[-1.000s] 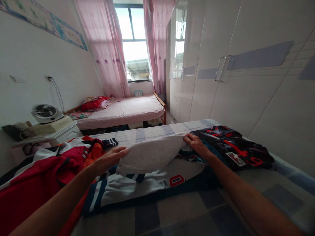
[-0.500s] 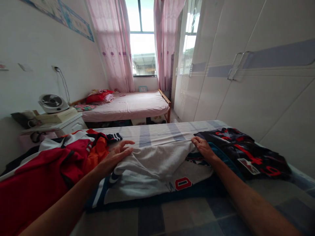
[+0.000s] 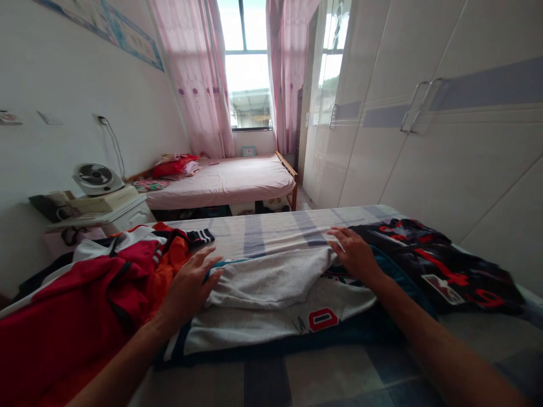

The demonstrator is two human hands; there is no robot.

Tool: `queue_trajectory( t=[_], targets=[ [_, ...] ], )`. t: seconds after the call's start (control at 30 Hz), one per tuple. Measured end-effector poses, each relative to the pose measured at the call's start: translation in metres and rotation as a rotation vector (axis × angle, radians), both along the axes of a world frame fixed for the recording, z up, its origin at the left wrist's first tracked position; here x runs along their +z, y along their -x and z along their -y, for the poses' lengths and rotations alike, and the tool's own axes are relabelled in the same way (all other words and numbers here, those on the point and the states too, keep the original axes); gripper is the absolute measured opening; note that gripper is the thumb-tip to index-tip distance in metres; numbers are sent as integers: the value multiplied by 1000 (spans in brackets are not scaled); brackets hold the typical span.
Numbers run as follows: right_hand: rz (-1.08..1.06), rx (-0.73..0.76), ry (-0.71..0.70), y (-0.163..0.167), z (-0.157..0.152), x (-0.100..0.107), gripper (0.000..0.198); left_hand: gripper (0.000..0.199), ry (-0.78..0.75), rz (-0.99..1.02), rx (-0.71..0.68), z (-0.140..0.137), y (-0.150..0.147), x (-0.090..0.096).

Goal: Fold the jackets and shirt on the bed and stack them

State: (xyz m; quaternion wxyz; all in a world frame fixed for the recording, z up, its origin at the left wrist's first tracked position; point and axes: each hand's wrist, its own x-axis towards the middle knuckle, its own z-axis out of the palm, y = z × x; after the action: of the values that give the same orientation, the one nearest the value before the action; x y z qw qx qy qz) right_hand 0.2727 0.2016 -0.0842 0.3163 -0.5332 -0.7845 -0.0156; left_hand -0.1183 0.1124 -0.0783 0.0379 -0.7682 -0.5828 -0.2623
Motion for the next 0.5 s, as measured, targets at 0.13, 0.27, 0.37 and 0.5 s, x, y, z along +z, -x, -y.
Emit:
queue_trajectory(
  t=[0.13,0.27,0.37,0.5],
  targets=[
    [188,142,28,17,23,-16,43,46,-4,-239,-75,21,-18,-18],
    [266,130,217,11,29,-41,47,49,157,-325,-73,27,-25,-37],
    [241,3,92,-11,42,-32,47,48,160,-306,-73,25,-25,-38],
    [160,-341,-85,-55,89,-12,50,47,141,-274,-76,25,-24,-37]
  ],
)
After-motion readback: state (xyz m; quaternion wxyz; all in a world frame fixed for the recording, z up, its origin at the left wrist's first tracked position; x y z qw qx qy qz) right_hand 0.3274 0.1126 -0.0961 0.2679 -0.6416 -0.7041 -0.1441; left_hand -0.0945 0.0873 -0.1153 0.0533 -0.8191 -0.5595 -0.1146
